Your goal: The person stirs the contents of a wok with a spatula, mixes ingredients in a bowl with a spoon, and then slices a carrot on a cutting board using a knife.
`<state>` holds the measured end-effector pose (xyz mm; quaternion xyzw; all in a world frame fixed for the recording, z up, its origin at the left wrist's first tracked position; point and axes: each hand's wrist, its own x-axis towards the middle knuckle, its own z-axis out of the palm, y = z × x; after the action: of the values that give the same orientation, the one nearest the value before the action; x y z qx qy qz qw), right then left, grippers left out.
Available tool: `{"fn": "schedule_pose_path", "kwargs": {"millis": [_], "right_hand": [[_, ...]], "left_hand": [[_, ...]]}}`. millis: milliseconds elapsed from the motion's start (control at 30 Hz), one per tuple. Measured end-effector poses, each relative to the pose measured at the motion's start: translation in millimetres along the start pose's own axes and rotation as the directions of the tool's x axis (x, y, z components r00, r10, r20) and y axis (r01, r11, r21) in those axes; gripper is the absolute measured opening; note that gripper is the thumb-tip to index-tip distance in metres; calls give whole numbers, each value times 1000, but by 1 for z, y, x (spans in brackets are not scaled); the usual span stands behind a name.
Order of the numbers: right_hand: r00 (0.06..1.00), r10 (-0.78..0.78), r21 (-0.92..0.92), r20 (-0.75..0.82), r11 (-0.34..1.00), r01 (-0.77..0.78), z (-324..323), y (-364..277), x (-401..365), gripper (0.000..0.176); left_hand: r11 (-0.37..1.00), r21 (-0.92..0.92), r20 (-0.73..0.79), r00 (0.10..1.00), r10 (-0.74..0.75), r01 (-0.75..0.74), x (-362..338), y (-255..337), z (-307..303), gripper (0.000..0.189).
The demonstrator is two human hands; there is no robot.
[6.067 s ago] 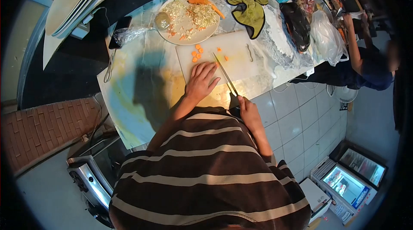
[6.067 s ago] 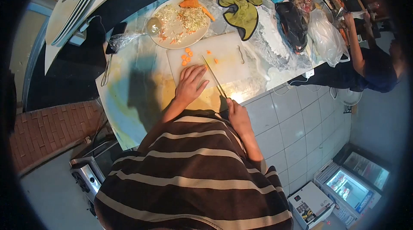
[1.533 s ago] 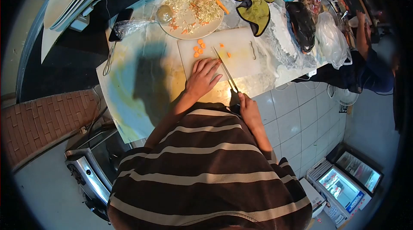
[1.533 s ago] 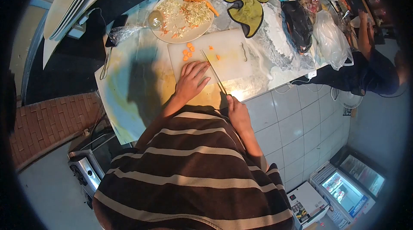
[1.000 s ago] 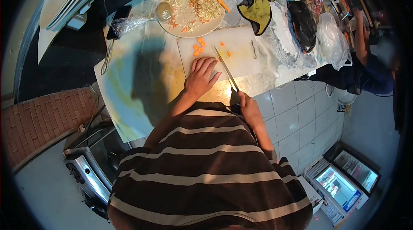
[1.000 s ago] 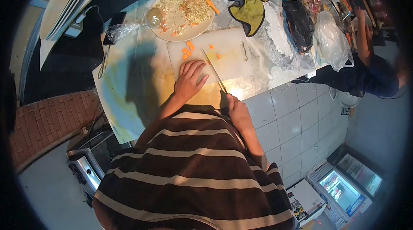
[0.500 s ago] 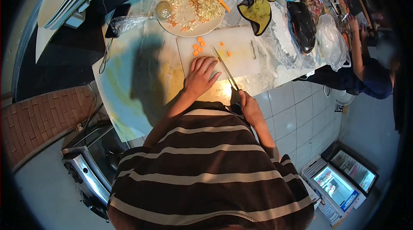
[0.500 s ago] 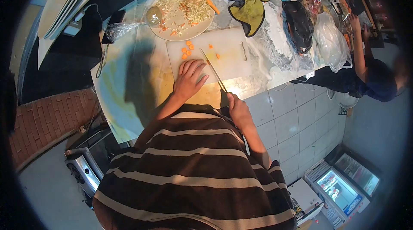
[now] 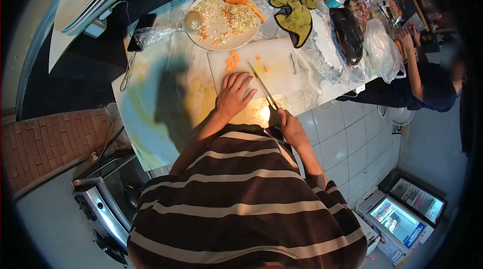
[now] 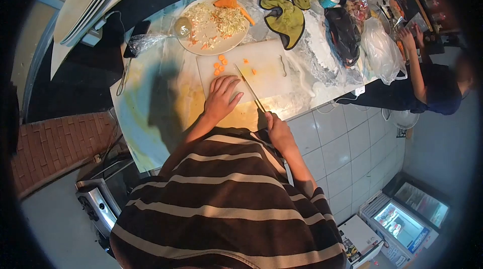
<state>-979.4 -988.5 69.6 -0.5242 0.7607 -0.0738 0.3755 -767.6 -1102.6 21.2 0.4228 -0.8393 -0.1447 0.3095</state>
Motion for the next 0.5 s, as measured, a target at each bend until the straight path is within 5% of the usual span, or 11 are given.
{"fn": "schedule_pose_path", "kwargs": {"millis": [100,167,400,500], "right_hand": [[978,-180,77,-104,979,188,5,18,8,59],[927,179,283,328,918,-277,-21,-3,2,69],[880,174,410,442,833,-371,-20,2,-2,70],[919,58,503,389,822,-265,-19,3,-9,64]], "left_hand": [[999,39,20,1000,19,-20,1,0,0,44],[997,67,35,999,42,-44,1,2,0,46],[993,109,49,998,44,-50,0,2,3,49],[994,95,33,998,44,-47,0,1,5,47]]}}
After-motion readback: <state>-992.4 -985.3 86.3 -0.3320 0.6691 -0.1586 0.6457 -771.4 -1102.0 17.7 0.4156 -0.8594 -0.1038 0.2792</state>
